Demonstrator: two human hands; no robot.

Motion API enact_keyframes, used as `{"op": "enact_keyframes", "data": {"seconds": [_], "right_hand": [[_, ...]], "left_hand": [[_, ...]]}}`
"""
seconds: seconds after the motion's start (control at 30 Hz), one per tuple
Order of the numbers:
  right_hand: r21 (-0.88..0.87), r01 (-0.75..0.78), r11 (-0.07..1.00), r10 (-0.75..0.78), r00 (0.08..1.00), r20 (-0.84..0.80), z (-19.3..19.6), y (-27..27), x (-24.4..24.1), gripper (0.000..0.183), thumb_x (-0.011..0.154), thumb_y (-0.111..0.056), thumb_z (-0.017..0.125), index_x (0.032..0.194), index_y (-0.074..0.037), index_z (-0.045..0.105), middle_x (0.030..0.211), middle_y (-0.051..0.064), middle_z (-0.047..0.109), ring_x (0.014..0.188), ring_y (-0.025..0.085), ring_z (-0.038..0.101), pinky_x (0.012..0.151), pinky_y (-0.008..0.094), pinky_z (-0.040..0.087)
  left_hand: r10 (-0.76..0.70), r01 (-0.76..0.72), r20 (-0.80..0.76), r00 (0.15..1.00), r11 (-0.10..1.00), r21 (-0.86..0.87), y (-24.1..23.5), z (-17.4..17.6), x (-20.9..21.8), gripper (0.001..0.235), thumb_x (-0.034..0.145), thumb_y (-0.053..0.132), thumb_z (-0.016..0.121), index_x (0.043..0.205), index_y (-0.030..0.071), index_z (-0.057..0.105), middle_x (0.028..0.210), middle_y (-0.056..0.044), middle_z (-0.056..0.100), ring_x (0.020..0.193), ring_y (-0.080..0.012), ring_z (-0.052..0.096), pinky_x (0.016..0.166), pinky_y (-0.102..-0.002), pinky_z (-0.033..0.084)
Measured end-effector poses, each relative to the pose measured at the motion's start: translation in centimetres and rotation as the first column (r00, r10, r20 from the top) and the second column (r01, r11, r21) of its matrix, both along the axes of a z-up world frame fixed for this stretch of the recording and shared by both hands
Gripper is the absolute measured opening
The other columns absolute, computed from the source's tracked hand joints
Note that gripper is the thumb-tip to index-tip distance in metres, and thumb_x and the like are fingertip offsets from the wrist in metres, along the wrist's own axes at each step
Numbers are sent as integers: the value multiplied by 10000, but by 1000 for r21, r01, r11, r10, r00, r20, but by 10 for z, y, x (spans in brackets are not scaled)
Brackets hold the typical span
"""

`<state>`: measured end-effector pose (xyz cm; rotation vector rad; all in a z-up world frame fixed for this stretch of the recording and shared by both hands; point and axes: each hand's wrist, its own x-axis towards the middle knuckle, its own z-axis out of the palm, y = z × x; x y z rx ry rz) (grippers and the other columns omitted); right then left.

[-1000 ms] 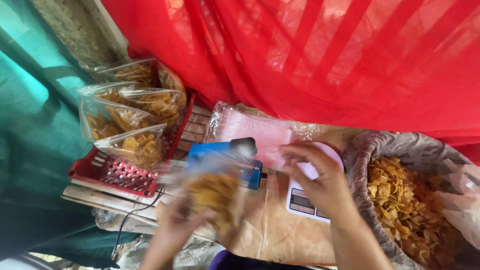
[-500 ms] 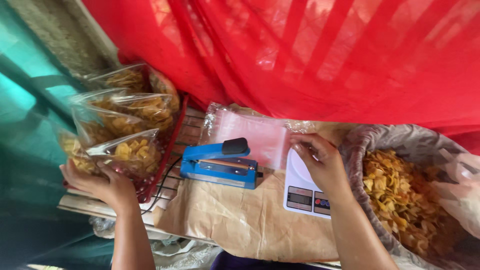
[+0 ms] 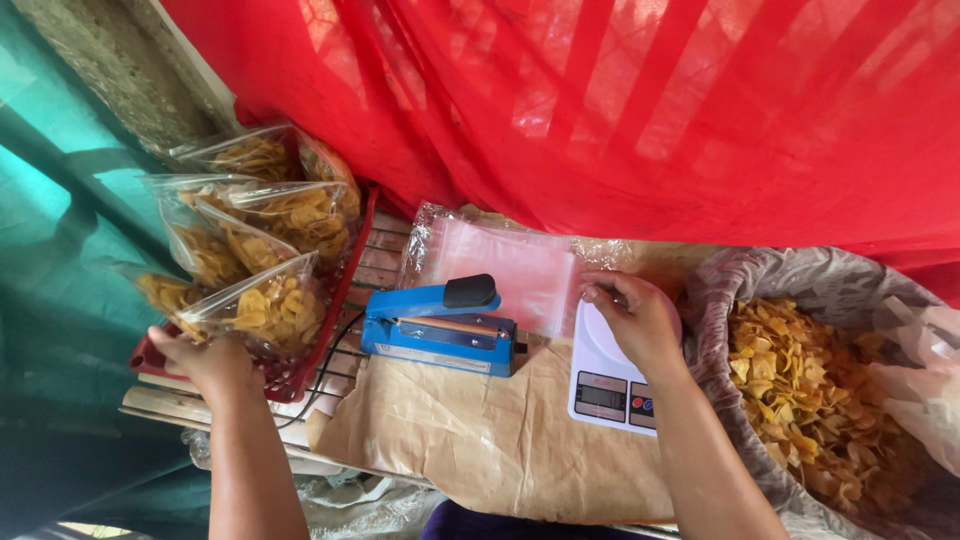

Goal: The person scoops dried chips from a large sack into a clear plastic bag placed on a digital scale. After filling the bag, they seal it using a handheld heat sealer and place the finished package aside. The process is repeated with a second bag.

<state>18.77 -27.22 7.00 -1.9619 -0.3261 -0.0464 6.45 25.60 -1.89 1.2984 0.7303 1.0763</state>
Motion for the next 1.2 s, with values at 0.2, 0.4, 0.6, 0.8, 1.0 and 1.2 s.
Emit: {"op": "enact_keyframes", "data": {"seconds": [0.2,0.4,0.6,0.8,1.0,1.2], "right_hand": [[228,-112,967,127,991,-53,-33,1,14,243,968,-69,673,1196,9,699,1074,41,736,978,109,688,869,243,562],[188,-95,978,116,988,-104,-43,2,14,240,976,-76,665,1198,9,699,1077,45,740,982,117,698,880,255,570],[209,-86,974,118,982,-147,-44,-3,14,245,974,-84,663,1196,14,696,1082,54,741,996,118,704,887,255,570],[163,-76,984,98,986,-134,-49,-8,21,257,974,-72,662,1215,12,691,1082,65,743,971,135,705,850,259,570],[-212,33,977,-33,999,3,-48,0,31,271,961,-181,668,1210,-93,731,1133,100,777,1000,218,754,864,337,586],[-733,126,668,-210,977,-23,-36,36,51,758,891,-607,673,1452,-119,524,1374,178,610,1302,355,561,1050,505,473]], "left_hand": [[-67,67,-35,997,998,19,-13,23,-1,920,944,-143,601,1671,105,96,1536,-114,391,1298,-238,575,916,-325,562],[-116,117,13,993,986,-115,-4,34,2,798,928,-101,537,1605,108,168,1458,-130,513,1149,-180,646,834,-296,599],[-119,104,144,982,988,112,12,16,4,504,1071,-39,684,1465,-3,373,1435,-172,551,1227,-201,621,1060,-339,564],[-15,-62,254,967,954,294,19,-7,8,568,1017,-86,653,1447,56,309,1459,-175,378,1343,-263,516,1193,-410,532],[-189,174,289,939,982,77,24,-10,-8,657,1029,-95,540,1544,119,193,1600,-147,304,1460,-269,440,1215,-407,498],[-228,231,299,927,973,25,-20,38,-36,914,955,-173,482,1680,166,39,1707,-115,163,1555,-234,343,1115,-361,445]]}}
